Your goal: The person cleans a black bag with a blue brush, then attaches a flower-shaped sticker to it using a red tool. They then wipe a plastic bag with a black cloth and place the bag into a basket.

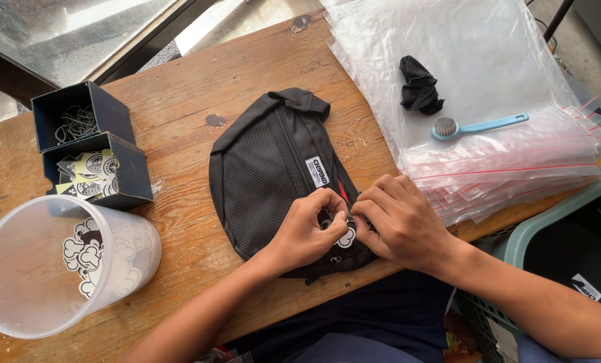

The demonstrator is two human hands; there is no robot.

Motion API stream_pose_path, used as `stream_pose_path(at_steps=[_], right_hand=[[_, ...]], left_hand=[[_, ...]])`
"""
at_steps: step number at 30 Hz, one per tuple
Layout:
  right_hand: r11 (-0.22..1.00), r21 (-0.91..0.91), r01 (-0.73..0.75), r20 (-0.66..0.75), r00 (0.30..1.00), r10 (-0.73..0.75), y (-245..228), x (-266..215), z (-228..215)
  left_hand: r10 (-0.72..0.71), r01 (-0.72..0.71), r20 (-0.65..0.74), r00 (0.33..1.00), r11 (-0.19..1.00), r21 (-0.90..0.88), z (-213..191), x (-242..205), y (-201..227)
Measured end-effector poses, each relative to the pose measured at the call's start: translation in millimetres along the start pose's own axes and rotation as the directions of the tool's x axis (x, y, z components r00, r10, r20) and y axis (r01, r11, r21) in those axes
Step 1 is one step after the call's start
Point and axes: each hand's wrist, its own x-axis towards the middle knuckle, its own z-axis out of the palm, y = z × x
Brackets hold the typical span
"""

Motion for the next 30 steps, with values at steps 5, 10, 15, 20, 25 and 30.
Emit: stream_pose_path(at_steps=[5, 10, 15, 20, 25, 30], right_hand=[[0.998, -0.040, 0.052, -0.037, 0.998, -0.054, -4, 7, -4], [0.993, -0.083, 0.088, -0.057, 0.994, -0.093, -2, 5, -1], [0.981, -0.137, 0.136, -0.070, 0.987, -0.147, 0, 6, 3], [0.982, -0.139, 0.128, -0.058, 0.989, -0.137, 1, 9, 2], [0.988, -0.108, 0.107, -0.059, 0.992, -0.114, 1, 8, 1], [0.997, -0.049, 0.064, -0.028, 0.997, -0.065, 7, 1, 3]], left_hand=[[-0.029, 0.029, 0.007, 1.000, 1.000, -0.008, 0, 0, 0], [-0.052, 0.052, 0.003, 0.999, 0.999, -0.015, 0, 1, -1], [-0.053, 0.053, -0.006, 0.999, 0.999, -0.004, 1, 1, 0], [-0.045, 0.045, -0.016, 0.999, 0.999, -0.002, 1, 0, 0], [-0.024, 0.024, -0.008, 1.000, 1.000, 0.018, 1, 1, 1], [0.008, -0.008, 0.000, 1.000, 0.999, 0.035, -1, 2, 4]])
